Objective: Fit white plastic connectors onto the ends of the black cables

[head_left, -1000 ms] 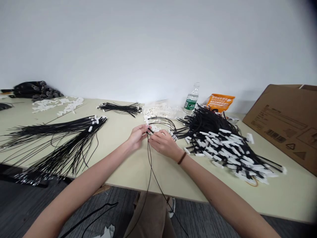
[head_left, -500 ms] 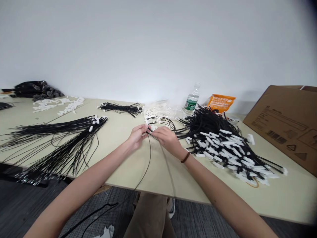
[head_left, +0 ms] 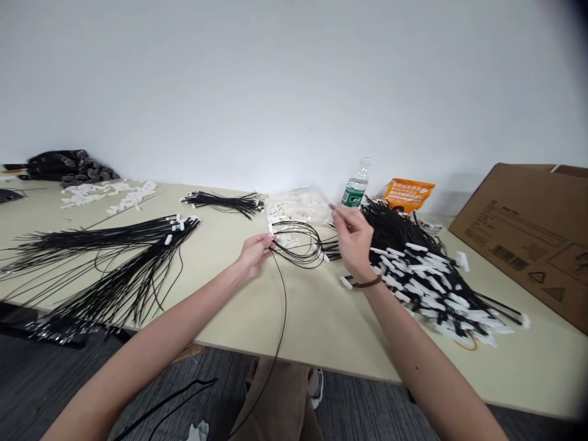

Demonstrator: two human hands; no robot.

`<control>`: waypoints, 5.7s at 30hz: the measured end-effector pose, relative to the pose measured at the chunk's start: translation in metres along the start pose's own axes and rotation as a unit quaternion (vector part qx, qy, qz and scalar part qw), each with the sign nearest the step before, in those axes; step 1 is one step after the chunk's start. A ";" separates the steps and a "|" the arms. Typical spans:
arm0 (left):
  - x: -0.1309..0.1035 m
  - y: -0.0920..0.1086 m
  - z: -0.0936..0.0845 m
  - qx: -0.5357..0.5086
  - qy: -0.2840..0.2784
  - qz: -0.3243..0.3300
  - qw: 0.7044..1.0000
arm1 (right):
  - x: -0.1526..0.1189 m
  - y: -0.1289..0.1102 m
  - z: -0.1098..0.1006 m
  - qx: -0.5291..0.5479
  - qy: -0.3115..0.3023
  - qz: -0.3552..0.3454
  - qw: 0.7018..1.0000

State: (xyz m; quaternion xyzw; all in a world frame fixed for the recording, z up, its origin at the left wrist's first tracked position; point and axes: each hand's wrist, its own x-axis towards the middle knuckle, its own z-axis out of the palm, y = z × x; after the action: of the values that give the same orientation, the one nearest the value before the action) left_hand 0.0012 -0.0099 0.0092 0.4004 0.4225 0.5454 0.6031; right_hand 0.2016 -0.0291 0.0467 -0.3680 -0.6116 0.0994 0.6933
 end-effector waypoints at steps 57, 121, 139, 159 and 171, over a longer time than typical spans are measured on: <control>0.003 -0.001 0.001 -0.024 -0.061 0.012 0.998 | -0.016 -0.001 0.011 -0.197 -0.226 -0.137 0.944; 0.011 0.001 -0.007 -0.008 0.051 0.035 0.998 | -0.006 0.018 0.013 0.292 0.034 0.227 0.929; -0.002 -0.001 0.004 0.000 -0.053 0.039 0.998 | -0.039 -0.005 0.032 -0.213 -0.171 -0.132 0.953; -0.005 -0.001 0.007 0.043 -0.082 0.083 0.992 | -0.038 -0.008 0.031 -0.245 -0.176 -0.132 0.944; -0.007 -0.002 0.007 0.061 -0.099 0.089 0.989 | -0.038 -0.006 0.030 -0.230 -0.195 -0.142 0.943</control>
State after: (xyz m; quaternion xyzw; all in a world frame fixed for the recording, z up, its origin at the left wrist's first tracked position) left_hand 0.0080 -0.0172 0.0097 0.5245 0.3564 0.5276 0.5652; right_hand 0.1632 -0.0443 0.0204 -0.3997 -0.7870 -0.0737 0.4642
